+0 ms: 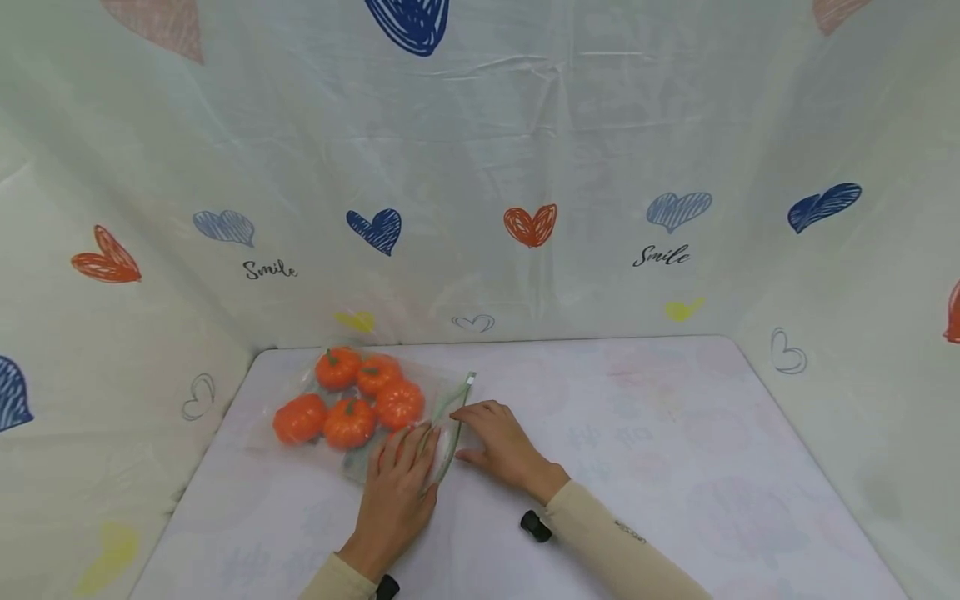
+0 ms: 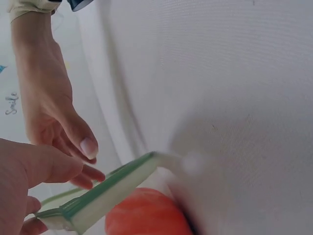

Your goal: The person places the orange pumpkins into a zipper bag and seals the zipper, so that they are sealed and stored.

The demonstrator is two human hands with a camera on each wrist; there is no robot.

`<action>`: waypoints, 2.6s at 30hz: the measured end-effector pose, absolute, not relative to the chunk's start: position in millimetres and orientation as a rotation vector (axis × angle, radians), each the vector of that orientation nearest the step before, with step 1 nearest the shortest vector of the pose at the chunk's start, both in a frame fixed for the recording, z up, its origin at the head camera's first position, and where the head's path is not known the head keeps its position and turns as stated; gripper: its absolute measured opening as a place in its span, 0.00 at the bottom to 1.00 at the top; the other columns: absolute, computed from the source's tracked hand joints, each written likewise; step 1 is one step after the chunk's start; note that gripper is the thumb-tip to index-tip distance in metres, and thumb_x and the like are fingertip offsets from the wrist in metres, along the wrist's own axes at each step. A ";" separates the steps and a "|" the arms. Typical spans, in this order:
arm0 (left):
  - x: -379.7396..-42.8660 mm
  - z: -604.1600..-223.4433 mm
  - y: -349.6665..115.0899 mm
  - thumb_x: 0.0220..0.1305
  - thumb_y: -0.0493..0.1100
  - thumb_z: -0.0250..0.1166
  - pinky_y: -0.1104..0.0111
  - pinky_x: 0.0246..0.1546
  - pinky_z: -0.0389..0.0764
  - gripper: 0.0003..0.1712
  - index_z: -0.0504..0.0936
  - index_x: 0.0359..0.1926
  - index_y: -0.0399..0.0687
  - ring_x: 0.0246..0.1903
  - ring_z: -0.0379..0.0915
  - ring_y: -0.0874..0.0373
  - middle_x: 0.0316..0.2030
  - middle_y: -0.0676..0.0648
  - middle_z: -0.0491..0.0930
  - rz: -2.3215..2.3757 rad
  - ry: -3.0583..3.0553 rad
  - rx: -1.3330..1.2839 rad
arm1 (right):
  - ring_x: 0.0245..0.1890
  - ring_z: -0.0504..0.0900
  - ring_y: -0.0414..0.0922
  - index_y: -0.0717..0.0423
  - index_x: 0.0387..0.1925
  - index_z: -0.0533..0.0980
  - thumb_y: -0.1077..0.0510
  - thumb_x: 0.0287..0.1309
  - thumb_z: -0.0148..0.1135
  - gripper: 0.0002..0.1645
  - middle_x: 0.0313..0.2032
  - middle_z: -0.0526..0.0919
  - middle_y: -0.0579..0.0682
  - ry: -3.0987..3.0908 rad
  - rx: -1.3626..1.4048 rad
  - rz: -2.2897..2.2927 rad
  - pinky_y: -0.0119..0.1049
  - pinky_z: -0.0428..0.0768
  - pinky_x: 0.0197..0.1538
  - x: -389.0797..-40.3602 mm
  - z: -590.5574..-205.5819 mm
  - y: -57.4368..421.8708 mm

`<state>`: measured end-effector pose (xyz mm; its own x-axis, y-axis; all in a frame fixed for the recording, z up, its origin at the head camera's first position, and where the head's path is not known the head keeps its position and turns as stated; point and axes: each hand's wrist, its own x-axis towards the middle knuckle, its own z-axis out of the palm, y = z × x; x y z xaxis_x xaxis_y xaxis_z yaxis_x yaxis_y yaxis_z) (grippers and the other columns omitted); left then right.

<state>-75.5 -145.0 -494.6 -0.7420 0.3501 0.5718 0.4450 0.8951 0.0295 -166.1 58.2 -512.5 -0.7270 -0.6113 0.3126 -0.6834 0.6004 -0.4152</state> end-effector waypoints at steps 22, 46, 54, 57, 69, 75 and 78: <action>-137.7 -424.2 -149.8 0.62 0.48 0.77 0.44 0.63 0.74 0.30 0.84 0.64 0.45 0.61 0.74 0.41 0.63 0.43 0.79 -0.206 -2.861 -0.773 | 0.58 0.80 0.55 0.59 0.64 0.79 0.51 0.64 0.75 0.30 0.59 0.85 0.55 -2.756 0.799 0.783 0.52 0.79 0.59 -184.3 -507.3 82.4; -254.1 -418.7 -138.2 0.77 0.49 0.64 0.38 0.73 0.62 0.31 0.75 0.74 0.41 0.72 0.64 0.36 0.71 0.37 0.72 -0.217 -3.287 -0.977 | 0.57 0.81 0.59 0.63 0.63 0.78 0.54 0.70 0.69 0.26 0.59 0.84 0.59 -2.854 0.628 0.914 0.55 0.80 0.58 -195.1 -502.2 74.8; -265.9 -430.6 -130.2 0.77 0.49 0.64 0.39 0.73 0.61 0.31 0.74 0.74 0.40 0.72 0.63 0.35 0.71 0.36 0.72 -0.165 -3.330 -1.027 | 0.58 0.81 0.58 0.64 0.65 0.76 0.55 0.72 0.67 0.26 0.61 0.82 0.59 -2.884 0.582 1.022 0.53 0.80 0.59 -195.0 -507.2 67.8; -267.8 -433.3 -126.5 0.75 0.49 0.66 0.40 0.72 0.64 0.30 0.76 0.72 0.41 0.71 0.66 0.36 0.69 0.37 0.74 -0.118 -3.316 -1.048 | 0.59 0.80 0.58 0.64 0.65 0.76 0.55 0.72 0.66 0.26 0.61 0.82 0.60 -2.886 0.574 1.034 0.54 0.80 0.60 -194.2 -506.3 66.9; -268.1 -444.0 -114.5 0.77 0.43 0.64 0.41 0.74 0.62 0.22 0.82 0.67 0.42 0.70 0.66 0.39 0.67 0.39 0.76 -0.102 -3.366 -1.024 | 0.60 0.80 0.60 0.65 0.65 0.75 0.56 0.73 0.65 0.26 0.61 0.82 0.62 -2.899 0.552 1.079 0.55 0.80 0.61 -193.1 -505.2 65.8; -272.4 -447.9 -111.1 0.72 0.40 0.69 0.47 0.70 0.68 0.14 0.89 0.56 0.46 0.64 0.73 0.44 0.59 0.44 0.83 -0.056 -3.193 -1.079 | 0.61 0.80 0.60 0.67 0.66 0.74 0.57 0.74 0.64 0.26 0.60 0.82 0.63 -2.892 0.530 1.136 0.55 0.79 0.62 -194.2 -505.0 67.2; -273.0 -446.1 -111.7 0.69 0.40 0.72 0.50 0.66 0.70 0.12 0.91 0.52 0.49 0.59 0.76 0.45 0.55 0.46 0.85 -0.024 -3.104 -1.117 | 0.60 0.81 0.60 0.67 0.66 0.73 0.57 0.74 0.63 0.26 0.60 0.82 0.64 -2.886 0.513 1.217 0.56 0.80 0.62 -195.0 -504.3 66.3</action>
